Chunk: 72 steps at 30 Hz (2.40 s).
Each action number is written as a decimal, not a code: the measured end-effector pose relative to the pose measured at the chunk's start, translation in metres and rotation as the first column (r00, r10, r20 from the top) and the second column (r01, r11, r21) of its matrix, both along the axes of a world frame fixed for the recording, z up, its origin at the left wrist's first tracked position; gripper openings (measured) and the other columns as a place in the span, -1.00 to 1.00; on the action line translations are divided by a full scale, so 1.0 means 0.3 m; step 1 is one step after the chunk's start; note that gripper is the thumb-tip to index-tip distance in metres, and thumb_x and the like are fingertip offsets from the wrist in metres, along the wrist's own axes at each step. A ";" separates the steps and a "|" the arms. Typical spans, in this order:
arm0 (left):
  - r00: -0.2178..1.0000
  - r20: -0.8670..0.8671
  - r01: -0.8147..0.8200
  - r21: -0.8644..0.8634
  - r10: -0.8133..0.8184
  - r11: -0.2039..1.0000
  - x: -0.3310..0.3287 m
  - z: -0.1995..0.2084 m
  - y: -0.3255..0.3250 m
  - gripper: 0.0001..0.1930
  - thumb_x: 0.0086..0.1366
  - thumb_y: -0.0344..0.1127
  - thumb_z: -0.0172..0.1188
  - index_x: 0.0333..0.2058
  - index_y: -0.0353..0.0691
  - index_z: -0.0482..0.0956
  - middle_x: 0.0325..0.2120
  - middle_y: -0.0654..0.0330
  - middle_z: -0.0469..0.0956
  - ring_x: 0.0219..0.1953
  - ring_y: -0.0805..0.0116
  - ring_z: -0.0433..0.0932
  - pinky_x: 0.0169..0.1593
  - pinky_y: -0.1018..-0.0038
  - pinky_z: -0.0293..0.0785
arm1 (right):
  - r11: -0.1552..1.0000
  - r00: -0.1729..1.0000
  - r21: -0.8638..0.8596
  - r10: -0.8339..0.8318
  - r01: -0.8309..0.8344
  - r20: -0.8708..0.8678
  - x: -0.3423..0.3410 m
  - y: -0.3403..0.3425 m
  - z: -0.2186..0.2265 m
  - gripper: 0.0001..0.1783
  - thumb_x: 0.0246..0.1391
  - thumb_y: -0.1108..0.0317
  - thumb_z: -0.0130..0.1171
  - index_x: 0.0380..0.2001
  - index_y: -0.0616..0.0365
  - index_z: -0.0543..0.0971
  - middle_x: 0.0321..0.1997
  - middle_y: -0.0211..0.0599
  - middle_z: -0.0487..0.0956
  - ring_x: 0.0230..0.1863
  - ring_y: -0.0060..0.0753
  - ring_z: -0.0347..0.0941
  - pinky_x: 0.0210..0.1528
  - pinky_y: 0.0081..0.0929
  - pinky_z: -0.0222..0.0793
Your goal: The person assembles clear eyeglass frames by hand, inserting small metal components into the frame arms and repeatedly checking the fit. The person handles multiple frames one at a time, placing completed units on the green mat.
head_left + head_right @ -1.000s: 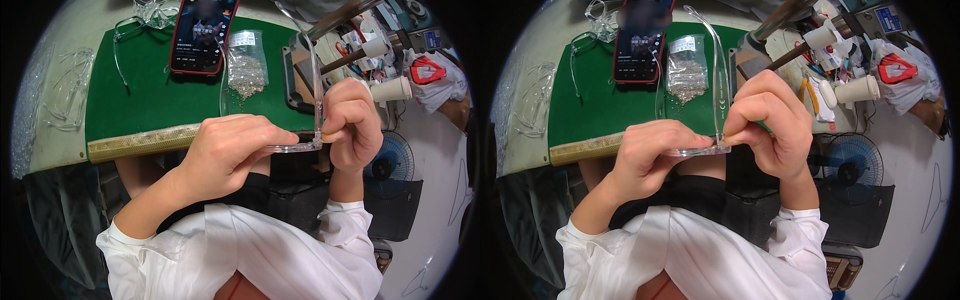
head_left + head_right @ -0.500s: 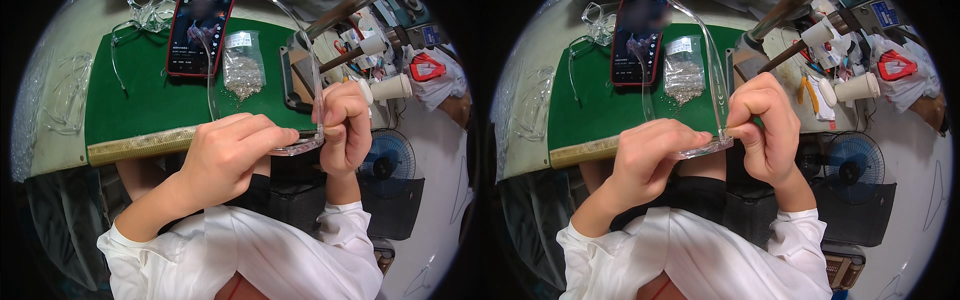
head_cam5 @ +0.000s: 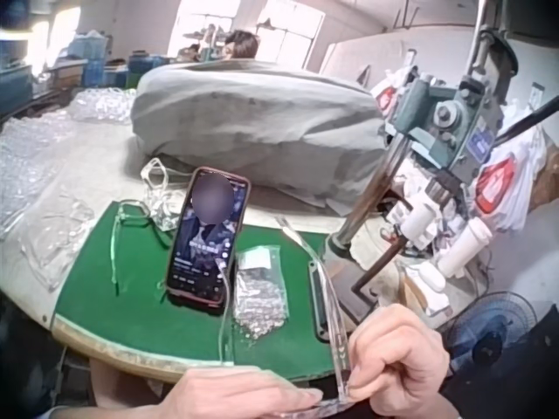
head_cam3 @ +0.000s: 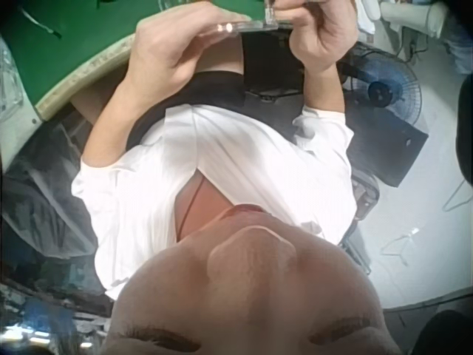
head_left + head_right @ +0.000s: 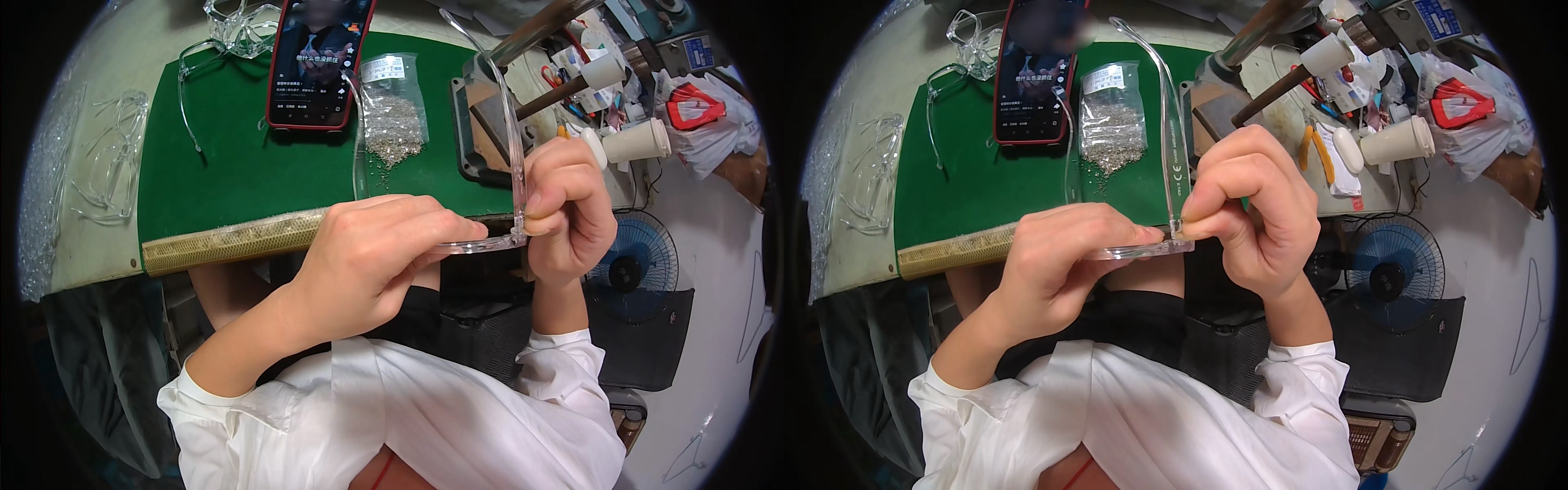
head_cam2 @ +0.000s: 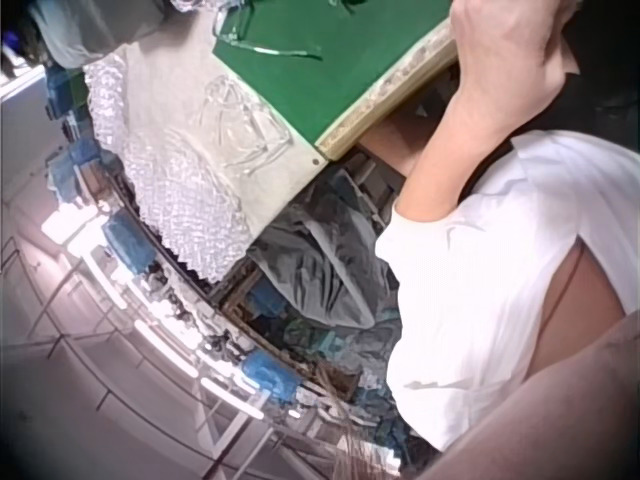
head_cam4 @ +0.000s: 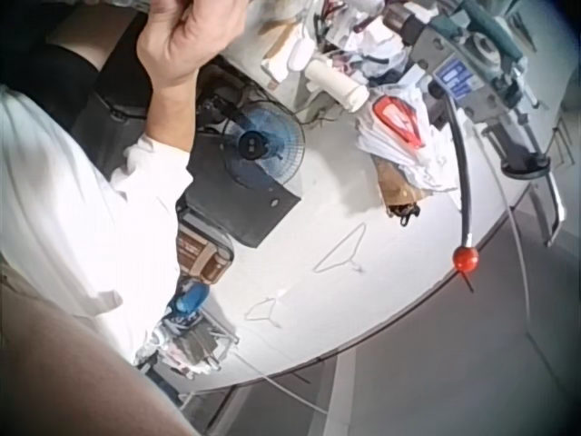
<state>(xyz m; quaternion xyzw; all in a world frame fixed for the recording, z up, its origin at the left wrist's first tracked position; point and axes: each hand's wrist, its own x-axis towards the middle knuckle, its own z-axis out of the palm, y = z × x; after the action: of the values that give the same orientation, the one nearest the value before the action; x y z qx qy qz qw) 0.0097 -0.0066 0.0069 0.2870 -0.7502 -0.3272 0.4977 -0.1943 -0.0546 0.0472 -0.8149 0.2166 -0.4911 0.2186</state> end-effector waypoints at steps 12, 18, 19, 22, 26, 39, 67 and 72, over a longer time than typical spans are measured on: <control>0.995 -0.087 0.038 0.008 -0.037 0.999 -0.007 -0.008 -0.005 -0.65 -0.10 -0.72 0.13 -0.26 -0.37 0.60 -0.35 0.04 0.64 -0.33 0.11 0.63 -0.29 0.41 0.52 | 1.000 0.998 0.013 -0.006 0.005 0.060 0.012 0.011 0.006 -0.72 0.02 0.23 0.30 -0.48 0.24 0.51 -0.44 -0.27 0.46 -0.44 -0.49 0.33 -0.42 -0.62 0.24; 0.991 -0.117 0.070 0.055 -0.063 0.996 -0.005 -0.008 -0.005 -0.71 -0.01 -0.71 0.16 -0.25 -0.37 0.59 -0.35 0.04 0.64 -0.33 0.16 0.64 -0.27 0.43 0.52 | 0.999 0.994 0.028 0.022 -0.025 0.110 0.029 0.010 0.005 -0.74 0.02 0.29 0.31 -0.45 0.27 0.50 -0.42 -0.25 0.46 -0.43 -0.51 0.33 -0.41 -0.66 0.24; 0.990 -0.124 0.070 0.052 -0.063 0.996 -0.005 -0.008 -0.004 -0.70 -0.01 -0.71 0.16 -0.25 -0.37 0.59 -0.35 0.04 0.64 -0.33 0.16 0.64 -0.27 0.43 0.52 | 0.996 0.989 0.087 0.021 -0.034 0.144 0.037 0.021 0.009 -0.74 0.02 0.30 0.31 -0.45 0.28 0.50 -0.41 -0.24 0.46 -0.42 -0.52 0.33 -0.41 -0.67 0.24; 0.989 -0.133 0.072 0.051 -0.065 0.996 -0.005 -0.012 -0.005 -0.70 -0.01 -0.72 0.16 -0.25 -0.37 0.59 -0.34 0.04 0.64 -0.33 0.15 0.63 -0.27 0.43 0.53 | 0.984 0.985 0.162 0.043 -0.071 0.168 0.038 0.023 0.012 -0.74 0.02 0.32 0.31 -0.44 0.29 0.49 -0.39 -0.24 0.45 -0.41 -0.54 0.33 -0.41 -0.69 0.24; 0.990 -0.128 0.070 0.038 -0.065 0.997 -0.003 -0.007 -0.006 -0.70 -0.01 -0.71 0.15 -0.25 -0.37 0.59 -0.34 0.03 0.64 -0.33 0.15 0.64 -0.28 0.43 0.53 | 0.989 0.994 0.110 0.099 -0.103 0.046 0.012 0.000 0.025 -0.72 0.04 0.29 0.30 -0.41 0.31 0.48 -0.40 -0.24 0.45 -0.41 -0.53 0.33 -0.41 -0.69 0.23; 0.967 -0.223 0.168 0.209 -0.121 0.963 -0.026 0.009 0.001 -0.80 0.10 -0.70 0.12 -0.29 -0.41 0.58 -0.39 0.04 0.64 -0.33 0.21 0.65 -0.27 0.44 0.57 | 0.993 0.989 0.099 -0.077 0.065 0.126 0.039 0.036 0.007 -0.60 0.16 0.06 0.16 -0.46 0.23 0.45 -0.42 -0.27 0.44 -0.41 -0.48 0.32 -0.37 -0.62 0.23; 0.937 -0.343 0.096 0.085 -0.062 0.992 -0.057 -0.009 -0.006 -0.50 -0.08 -0.80 -0.04 -0.14 -0.33 0.58 -0.45 0.07 0.57 -0.46 0.28 0.57 -0.38 0.47 0.51 | 0.814 0.929 -0.493 -0.368 0.308 -0.028 0.010 0.060 -0.005 -0.54 -0.08 -0.03 0.28 -0.19 0.05 0.67 -0.32 -0.44 0.32 -0.47 -0.57 0.31 -0.52 -0.65 0.14; 0.929 -0.368 0.079 0.101 -0.037 0.992 -0.059 -0.014 -0.005 -0.56 -0.04 -0.77 0.03 -0.14 -0.33 0.58 -0.44 0.06 0.56 -0.45 0.23 0.57 -0.37 0.46 0.49 | 0.767 0.899 -0.541 -0.435 0.345 -0.043 0.025 0.054 0.001 -0.52 -0.07 -0.07 0.24 -0.18 0.03 0.67 -0.33 -0.45 0.32 -0.47 -0.57 0.31 -0.52 -0.64 0.13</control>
<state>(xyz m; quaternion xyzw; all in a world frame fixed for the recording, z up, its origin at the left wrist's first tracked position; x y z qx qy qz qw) -0.0079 -0.0081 0.0028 0.2267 -0.6329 -0.4316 0.6015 -0.1868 -0.0382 0.0474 -0.8178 0.2578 -0.4963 -0.1360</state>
